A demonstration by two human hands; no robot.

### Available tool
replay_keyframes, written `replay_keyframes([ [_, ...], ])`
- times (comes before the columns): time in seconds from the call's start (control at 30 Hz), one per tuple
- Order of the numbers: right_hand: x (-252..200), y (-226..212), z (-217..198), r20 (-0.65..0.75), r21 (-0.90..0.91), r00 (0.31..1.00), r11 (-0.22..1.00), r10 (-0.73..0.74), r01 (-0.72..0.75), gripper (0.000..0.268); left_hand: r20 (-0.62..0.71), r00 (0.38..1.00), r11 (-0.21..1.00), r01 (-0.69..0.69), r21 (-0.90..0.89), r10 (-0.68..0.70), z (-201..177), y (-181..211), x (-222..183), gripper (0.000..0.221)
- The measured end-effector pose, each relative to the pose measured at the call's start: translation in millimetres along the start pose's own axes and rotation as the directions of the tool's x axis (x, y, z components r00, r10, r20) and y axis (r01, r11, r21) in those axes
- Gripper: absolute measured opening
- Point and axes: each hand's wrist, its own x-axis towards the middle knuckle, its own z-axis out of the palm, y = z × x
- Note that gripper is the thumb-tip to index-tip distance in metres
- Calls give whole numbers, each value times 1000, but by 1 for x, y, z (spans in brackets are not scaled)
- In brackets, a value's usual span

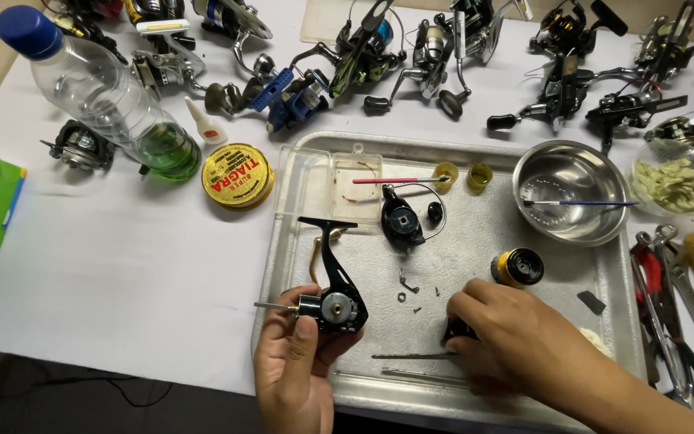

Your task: Adding internal parts to a black fishing reel, including gears and shafts, followed by securing the assembly with a screwdriver.

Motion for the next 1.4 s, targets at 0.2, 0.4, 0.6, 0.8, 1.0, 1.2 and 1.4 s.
replay_keyframes([
  [0.2, 30, -20, -24, -231, -322, 937, 930, -261, 180, 1, 50, 998, 999, -45, -16, 46, -12, -4, 6, 38],
  [0.4, 61, -23, -19, -39, -547, 877, 745, -479, 383, 34, 1, 1000, 999, 21, 35, -21, -6, 7, -1, 39],
  [0.6, 68, -30, -21, 16, -634, 883, 678, -469, 372, 11, 37, 999, 1000, 9, 15, -10, -8, 7, -1, 41],
  [0.8, 66, -34, -20, 75, -641, 927, 694, -366, 326, 13, 56, 998, 1000, -1, 22, 0, -6, 7, -3, 40],
  [1.0, 40, -35, -41, -60, -438, 962, 873, -266, 214, 6, 38, 998, 998, 45, 32, -46, -6, 11, -6, 41],
  [1.2, -17, -22, -17, -298, 445, 929, 893, 218, -67, 7, 100, 987, 992, 125, 21, -126, -3, 3, -10, 42],
  [1.4, -42, -42, 13, -310, 891, 811, 448, 496, 67, 6, 125, 980, 987, 158, 0, -157, 5, -12, -16, 42],
])
